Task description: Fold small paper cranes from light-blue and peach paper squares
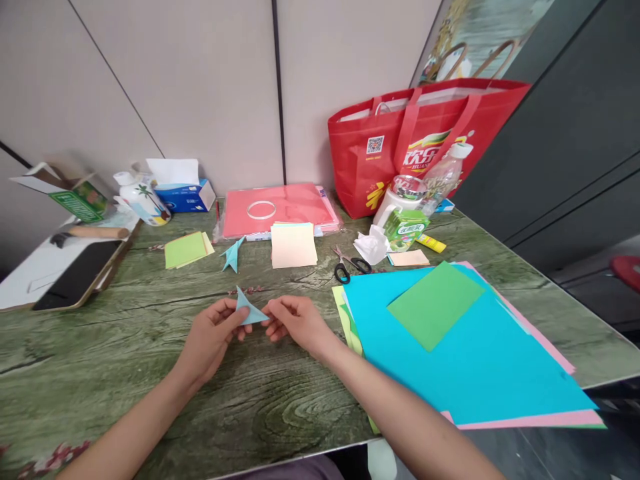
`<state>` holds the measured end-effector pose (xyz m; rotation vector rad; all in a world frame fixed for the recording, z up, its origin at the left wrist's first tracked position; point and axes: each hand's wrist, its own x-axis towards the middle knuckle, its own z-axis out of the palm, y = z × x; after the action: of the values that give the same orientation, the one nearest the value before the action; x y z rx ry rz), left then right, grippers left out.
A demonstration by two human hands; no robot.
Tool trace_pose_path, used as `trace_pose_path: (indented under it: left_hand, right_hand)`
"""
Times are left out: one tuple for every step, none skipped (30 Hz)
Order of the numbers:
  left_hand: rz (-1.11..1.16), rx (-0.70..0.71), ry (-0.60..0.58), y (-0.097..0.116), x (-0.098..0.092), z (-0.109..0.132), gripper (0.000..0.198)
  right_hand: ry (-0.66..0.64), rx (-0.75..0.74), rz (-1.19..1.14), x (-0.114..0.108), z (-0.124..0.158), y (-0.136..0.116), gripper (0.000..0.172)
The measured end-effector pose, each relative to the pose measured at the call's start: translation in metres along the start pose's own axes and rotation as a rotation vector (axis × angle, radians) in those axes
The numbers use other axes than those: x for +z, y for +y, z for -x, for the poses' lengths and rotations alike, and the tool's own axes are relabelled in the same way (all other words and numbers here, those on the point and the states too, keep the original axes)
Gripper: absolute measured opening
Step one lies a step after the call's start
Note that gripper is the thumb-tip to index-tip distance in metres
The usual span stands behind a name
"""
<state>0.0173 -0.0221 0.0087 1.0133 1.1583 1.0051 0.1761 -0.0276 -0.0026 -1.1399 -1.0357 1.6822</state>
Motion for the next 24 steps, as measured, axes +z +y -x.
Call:
trace_pose_path:
  left_hand:
    - [0.001,0.002,0.003,0.000,0.000,0.000,0.014]
    - [0.002,0.001,0.002,0.000,0.000,-0.001,0.014]
    - [0.003,0.000,0.003,-0.001,-0.001,-0.001,0.014]
    - [0.002,-0.002,0.002,-0.001,-0.001,-0.001,0.014]
    - [0.000,-0.003,0.000,-0.002,0.000,-0.001,0.014]
    - [-0.004,-0.007,-0.006,-0.002,0.000,-0.001,0.014]
    - [-0.008,-0.013,-0.017,-0.003,0.000,-0.001,0.015]
    - [-0.011,-0.022,-0.035,-0.003,0.000,-0.001,0.015]
    - [-0.010,-0.033,-0.056,-0.004,0.000,-0.001,0.015]
    - [-0.006,-0.045,-0.079,-0.005,0.000,0.000,0.015]
    - [-0.001,-0.056,-0.099,-0.006,0.000,0.000,0.015]
    - [0.005,-0.064,-0.113,-0.007,-0.001,0.000,0.015]
    - [0.008,-0.069,-0.121,-0.007,-0.001,0.000,0.015]
    - [0.009,-0.072,-0.126,-0.008,-0.001,0.000,0.015]
    - [0.006,-0.075,-0.128,-0.008,-0.001,0.000,0.015]
    - [0.004,-0.076,-0.127,-0.008,-0.001,0.000,0.016]
    - [0.002,-0.076,-0.124,-0.008,-0.001,0.000,0.016]
    - [-0.002,-0.076,-0.120,-0.008,-0.001,0.000,0.016]
    - [-0.004,-0.078,-0.117,-0.008,-0.001,0.000,0.016]
    - [-0.006,-0.081,-0.116,-0.008,-0.001,0.000,0.016]
    - [-0.007,-0.085,-0.118,-0.008,-0.001,0.000,0.016]
    - [-0.007,-0.089,-0.121,-0.009,0.000,0.000,0.016]
    - [-0.007,-0.093,-0.122,-0.010,0.000,0.000,0.016]
    - [-0.008,-0.095,-0.122,-0.011,0.000,-0.001,0.016]
  right_hand:
    - [0.004,-0.005,0.013,0.000,0.000,0.000,0.039]
    - [0.006,-0.007,0.029,-0.001,0.000,0.001,0.038]
    - [0.007,-0.010,0.045,-0.001,0.000,0.002,0.036]
    - [0.005,-0.016,0.062,0.000,0.001,0.003,0.035]
    - [0.002,-0.029,0.083,0.000,0.001,0.004,0.033]
    - [-0.002,-0.050,0.110,0.000,0.001,0.005,0.032]
    - [-0.005,-0.075,0.139,0.001,0.001,0.006,0.030]
    - [-0.009,-0.098,0.166,0.001,0.001,0.007,0.029]
    - [-0.012,-0.114,0.184,0.001,0.001,0.007,0.028]
    - [-0.014,-0.117,0.190,0.001,0.001,0.008,0.028]
    - [-0.014,-0.109,0.185,0.000,0.001,0.008,0.028]
    - [-0.015,-0.094,0.175,0.000,0.001,0.008,0.028]
    - [-0.018,-0.078,0.163,-0.001,0.000,0.007,0.028]
    - [-0.025,-0.064,0.155,-0.001,0.000,0.007,0.028]
    - [-0.034,-0.055,0.150,-0.001,0.000,0.007,0.027]
    - [-0.041,-0.050,0.145,-0.001,0.000,0.007,0.027]
    - [-0.043,-0.053,0.139,-0.001,0.000,0.007,0.025]
    - [-0.038,-0.063,0.134,0.000,0.001,0.007,0.024]
    - [-0.032,-0.081,0.133,0.001,0.001,0.007,0.023]
    - [-0.026,-0.105,0.135,0.002,0.002,0.008,0.023]
    - [-0.022,-0.133,0.143,0.003,0.003,0.008,0.022]
    - [-0.023,-0.161,0.159,0.004,0.004,0.008,0.019]
    - [-0.027,-0.185,0.186,0.004,0.004,0.008,0.017]
    - [-0.030,-0.207,0.219,0.005,0.005,0.009,0.015]
